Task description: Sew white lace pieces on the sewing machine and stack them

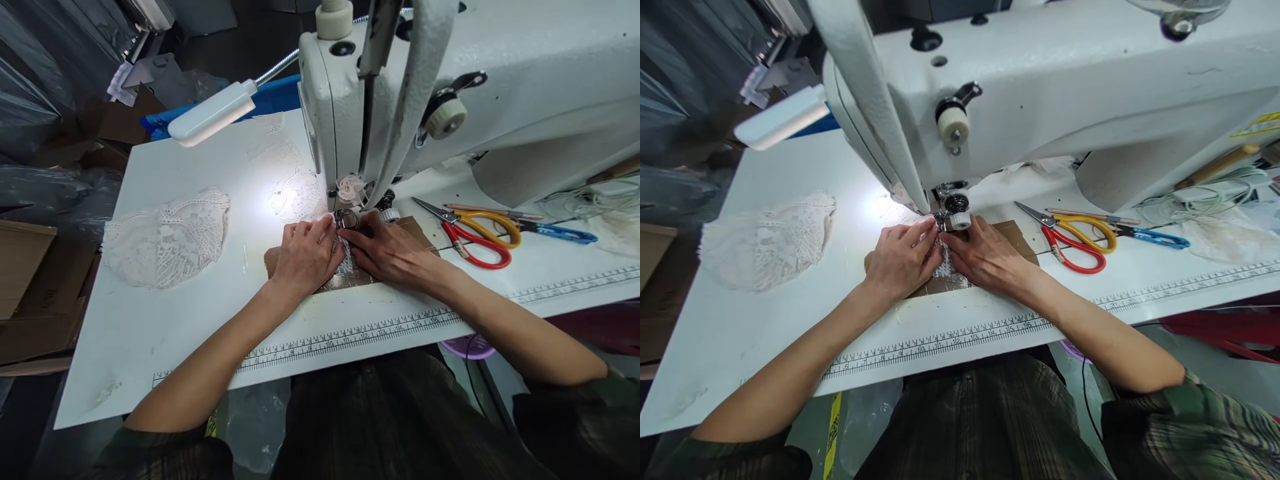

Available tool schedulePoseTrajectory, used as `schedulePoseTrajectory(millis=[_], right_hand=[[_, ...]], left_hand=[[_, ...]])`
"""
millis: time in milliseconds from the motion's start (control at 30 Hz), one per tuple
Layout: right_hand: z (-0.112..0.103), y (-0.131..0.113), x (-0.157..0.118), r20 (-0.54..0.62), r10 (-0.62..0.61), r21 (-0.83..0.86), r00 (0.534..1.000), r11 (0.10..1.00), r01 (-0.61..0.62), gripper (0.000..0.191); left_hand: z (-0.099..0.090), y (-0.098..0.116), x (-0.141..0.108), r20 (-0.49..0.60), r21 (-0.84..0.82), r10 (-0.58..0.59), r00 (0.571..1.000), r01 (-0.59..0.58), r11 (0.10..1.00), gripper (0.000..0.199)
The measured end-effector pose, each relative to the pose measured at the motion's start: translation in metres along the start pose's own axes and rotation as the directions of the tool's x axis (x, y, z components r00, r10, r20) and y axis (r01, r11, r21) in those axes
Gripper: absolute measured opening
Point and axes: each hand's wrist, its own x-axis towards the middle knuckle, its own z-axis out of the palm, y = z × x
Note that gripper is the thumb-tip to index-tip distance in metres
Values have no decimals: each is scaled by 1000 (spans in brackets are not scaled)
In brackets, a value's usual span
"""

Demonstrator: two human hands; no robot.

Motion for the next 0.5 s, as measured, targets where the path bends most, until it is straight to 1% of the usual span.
schedulePoseTrajectory(millis=[133, 233, 333, 400, 433, 500], right_hand=[[0, 2, -1, -11, -23, 32, 1000, 999, 23, 37], [0, 1, -1, -11, -17, 39, 1000, 999, 17, 38], [0, 1, -1, 5, -11, 58, 1000, 998, 11, 40], [0, 1, -2, 6, -7, 80, 1000, 997, 7, 40], [-1, 2, -3, 2, -8, 103, 1000, 995, 8, 40], [-6, 4, -5, -12, -5, 189, 1000, 982, 7, 42]], left_hand=[[-3, 1, 1, -21, -6, -20, 1000, 19, 1000, 29], [-8, -10, 7, -26, -28, -4, 1000, 4, 1000, 28], [-8, -37, 20, -47, -9, -50, 998, 50, 999, 28], [-4, -60, 28, 40, 5, -52, 998, 52, 999, 29], [-2, -70, 32, 88, -1, -31, 996, 31, 1000, 30], [1, -84, 35, 103, -38, 9, 995, -5, 999, 32]])
